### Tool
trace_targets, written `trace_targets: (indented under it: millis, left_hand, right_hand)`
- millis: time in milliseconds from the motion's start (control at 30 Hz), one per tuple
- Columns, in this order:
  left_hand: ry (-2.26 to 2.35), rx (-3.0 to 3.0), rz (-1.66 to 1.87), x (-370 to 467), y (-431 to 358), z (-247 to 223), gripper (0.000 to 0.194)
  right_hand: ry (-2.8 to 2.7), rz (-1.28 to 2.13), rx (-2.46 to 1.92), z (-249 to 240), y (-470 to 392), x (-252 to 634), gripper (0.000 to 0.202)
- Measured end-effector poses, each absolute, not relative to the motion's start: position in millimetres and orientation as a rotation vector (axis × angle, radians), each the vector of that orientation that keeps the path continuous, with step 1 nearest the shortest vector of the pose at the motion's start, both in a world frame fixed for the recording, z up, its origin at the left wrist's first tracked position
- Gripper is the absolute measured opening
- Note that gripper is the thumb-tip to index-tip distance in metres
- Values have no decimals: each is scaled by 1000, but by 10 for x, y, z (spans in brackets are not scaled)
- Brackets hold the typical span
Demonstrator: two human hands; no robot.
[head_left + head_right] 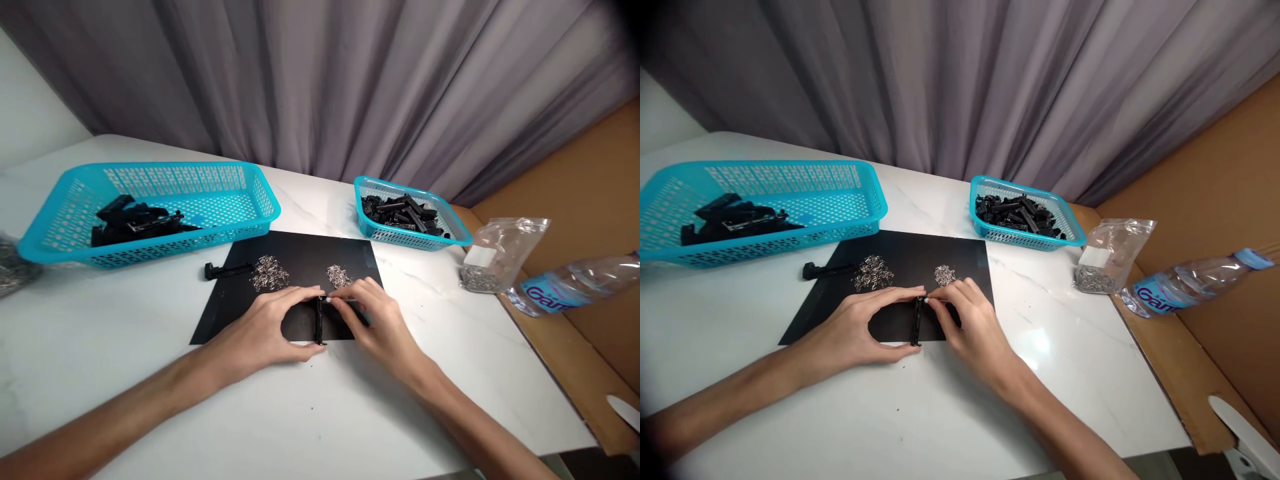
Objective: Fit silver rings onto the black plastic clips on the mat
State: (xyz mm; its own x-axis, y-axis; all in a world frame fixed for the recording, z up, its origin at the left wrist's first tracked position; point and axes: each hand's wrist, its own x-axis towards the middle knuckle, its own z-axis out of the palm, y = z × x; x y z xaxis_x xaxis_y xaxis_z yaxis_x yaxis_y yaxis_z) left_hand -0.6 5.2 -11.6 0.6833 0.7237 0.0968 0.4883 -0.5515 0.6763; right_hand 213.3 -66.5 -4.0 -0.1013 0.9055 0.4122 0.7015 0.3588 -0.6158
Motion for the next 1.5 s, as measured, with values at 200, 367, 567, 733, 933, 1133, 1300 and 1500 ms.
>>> trace_targets:
  millis: [200, 367, 567, 733, 933, 1133, 1300, 1500]
  left_hand:
    - [865, 2335, 568, -42, 38, -72, 58]
    - [960, 2320, 709, -2, 41, -1, 59]
    - [1102, 2600, 699, -358, 350, 237, 33]
    - [1232, 2781, 577, -947, 740, 156, 37]
    - [1257, 2815, 561, -1065, 803, 6, 64]
    - [1251, 2736, 533, -1054, 706, 40, 44]
    - [1327, 2687, 428, -962, 644, 256, 35]
    - [1297, 2299, 535, -809, 581, 469, 32]
  right_hand:
    - [-1720, 455, -1511, -65, -709, 1948, 17]
    - [-1594, 352, -1413, -92, -648, 1793, 11]
    - [-1557, -25, -1499, 125, -155, 2328, 17]
    - [-1566, -472, -1688, 312, 449, 3096, 31]
    - [-1588, -622, -1749, 243, 491, 3102, 36]
    - [-2064, -379, -1515, 75, 47, 2215, 35]
    - [-2357, 198, -1221, -14, -321, 1724, 38]
    - [-2414, 134, -1267, -200, -439, 1650, 41]
